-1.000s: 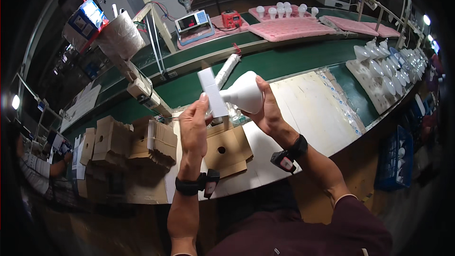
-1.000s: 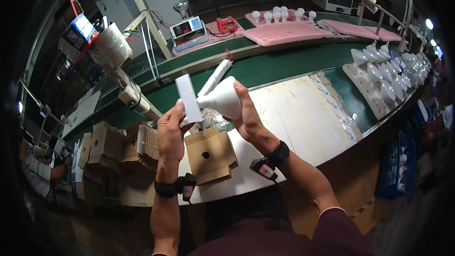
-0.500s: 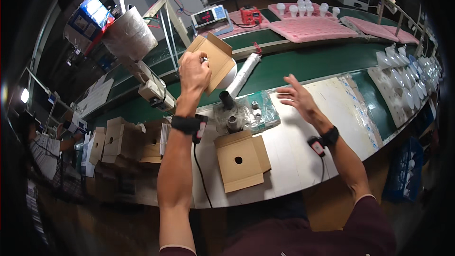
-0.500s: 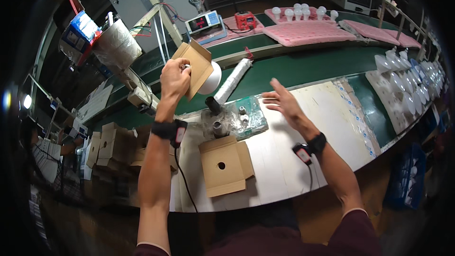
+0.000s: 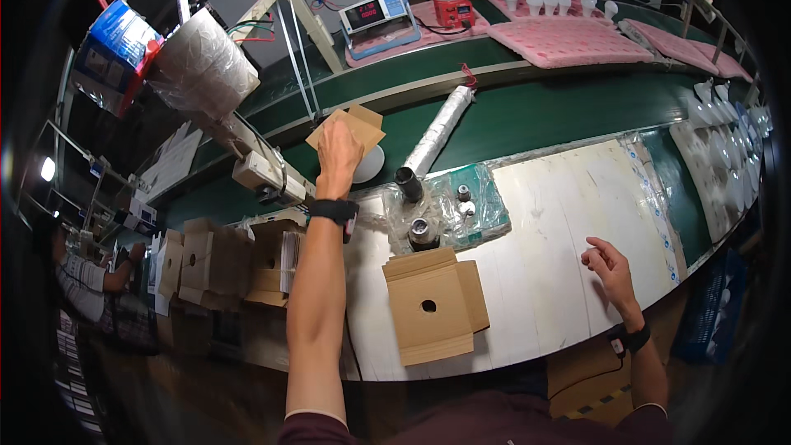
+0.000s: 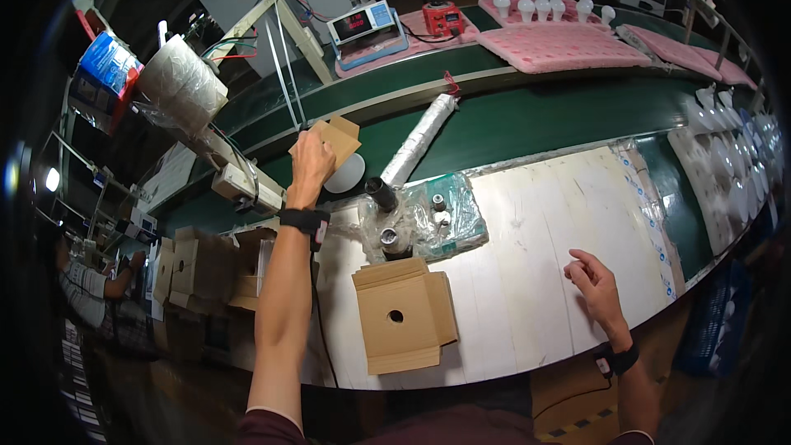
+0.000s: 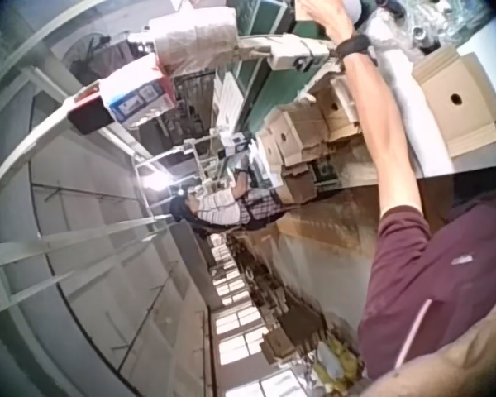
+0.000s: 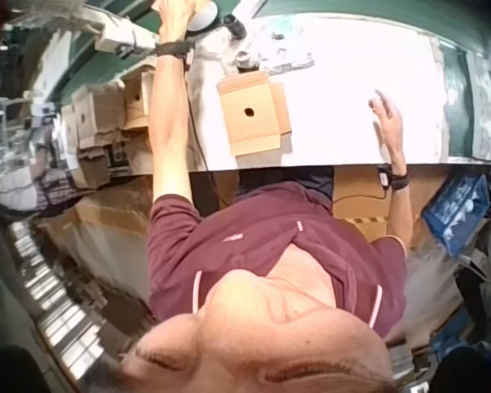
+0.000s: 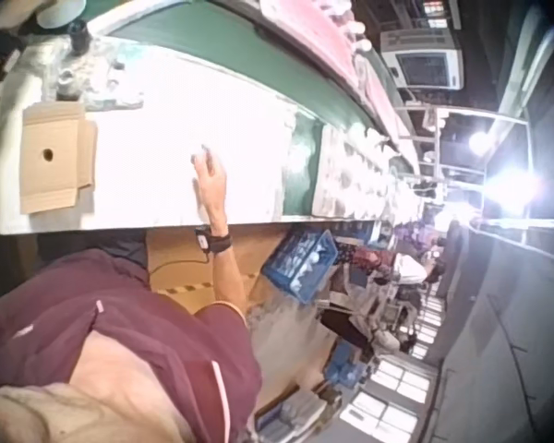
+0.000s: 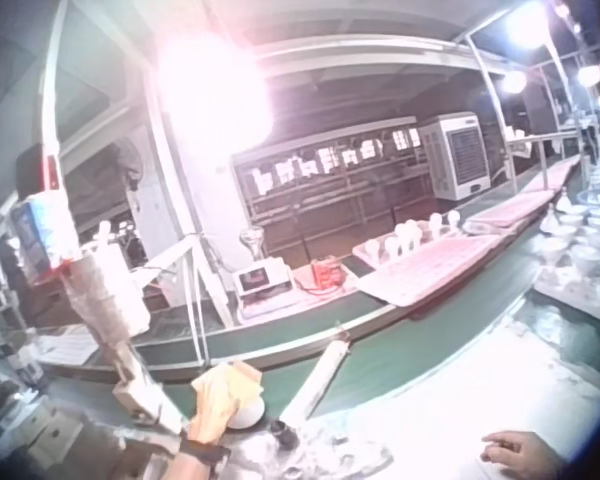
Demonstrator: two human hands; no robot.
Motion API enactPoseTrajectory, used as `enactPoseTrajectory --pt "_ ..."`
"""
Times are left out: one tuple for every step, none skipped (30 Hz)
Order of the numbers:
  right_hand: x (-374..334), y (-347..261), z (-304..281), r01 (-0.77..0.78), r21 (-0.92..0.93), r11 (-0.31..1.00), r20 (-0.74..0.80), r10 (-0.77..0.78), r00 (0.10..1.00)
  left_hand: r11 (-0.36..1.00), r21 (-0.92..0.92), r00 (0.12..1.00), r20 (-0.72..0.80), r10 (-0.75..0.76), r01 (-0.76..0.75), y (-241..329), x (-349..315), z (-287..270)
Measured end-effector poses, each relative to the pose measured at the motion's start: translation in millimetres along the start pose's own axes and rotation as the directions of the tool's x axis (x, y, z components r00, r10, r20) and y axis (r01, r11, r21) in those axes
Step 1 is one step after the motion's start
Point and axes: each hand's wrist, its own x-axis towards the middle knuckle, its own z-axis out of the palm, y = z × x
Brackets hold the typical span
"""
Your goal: Testing and packing LED light bulbs on an assembly line.
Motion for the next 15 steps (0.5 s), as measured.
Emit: enactPoseTrajectory --pt "-6.8 4.1 1.4 0.016 -0.018 1.0 -0.06 -0.017 0.998 1.0 -0.002 0.999 -0.035 0.021 -0.021 9.3 -7.2 -12.2" --pt "-13.9 9.3 4.9 0.031 -0.016 0.999 -0.115 -0.033 0.993 0.993 -0.113 0.999 -0.033 0.037 -0.04 18.3 -18.7 -25.6" --pt "-20.8 13.8 6.6 0.052 -0.011 0.999 -0.106 -0.053 0.993 0.973 -0.222 0.998 -0.02 0.053 -0.056 28.4 -32.9 -38.4" --pt "-28.6 18.6 9.6 0.122 -0.078 0.989 -0.119 -0.131 0.984 0.958 -0.268 0.994 -0.072 0.083 -0.1 36.2 -55.7 -52.3" --pt "-36.7 22.2 11.6 0.184 -0.156 0.97 -0.14 -0.207 0.968 0.928 -0.319 0.976 -0.157 0.151 -0.195 42.5 -83.7 -66.4" --pt "-40.5 25.5 13.6 0.232 -0.241 0.942 -0.133 -0.269 0.954 0.883 -0.446 0.988 -0.096 0.119 -0.15 48.7 -115.7 -80.3" --pt "-42.6 27.6 13.6 0.425 -0.395 0.814 -0.086 -0.494 0.865 0.874 -0.467 0.991 -0.068 0.118 -0.136 55.1 -146.4 -91.2" --pt "-45.7 28.7 13.4 0.436 -0.46 0.773 -0.071 -0.522 0.85 0.823 -0.565 0.997 -0.003 0.079 -0.067 62.2 -177.2 -98.9" --pt "-44.9 28.8 12.4 0.484 -0.556 0.676 -0.014 -0.59 0.807 0.802 -0.596 0.999 0.04 -0.008 0.03 67.5 -209.0 -103.9" --pt "-47.1 28.0 12.9 0.479 -0.561 0.675 -0.027 -0.593 0.805 0.779 -0.626 0.999 0.036 -0.024 0.042 69.2 -230.4 -101.9" --pt "-48.3 26.8 12.4 0.504 -0.552 0.664 -0.033 -0.622 0.782 0.919 -0.366 0.988 -0.088 0.124 -0.148 63.9 -267.3 -116.2" --pt "-50.2 24.6 12.3 0.486 -0.557 0.674 -0.054 -0.613 0.788 0.9 -0.41 0.987 -0.12 0.108 -0.148 59.9 -290.0 -112.1" --pt "-51.3 22.6 13.7 0.482 -0.52 0.705 -0.047 -0.587 0.808 0.904 -0.425 0.994 -0.108 -0.01 -0.037 55.5 -314.8 -104.7" --pt "-52.3 20.4 14.4 0.466 -0.555 0.689 -0.075 -0.599 0.797 0.93 -0.367 0.998 -0.035 -0.043 0.027 45.9 -334.7 -99.4" --pt "-52.5 18.8 16.6 0.471 -0.574 0.67 -0.065 -0.611 0.789 0.926 -0.378 0.999 -0.037 -0.032 0.015 35.9 -350.2 -92.0"
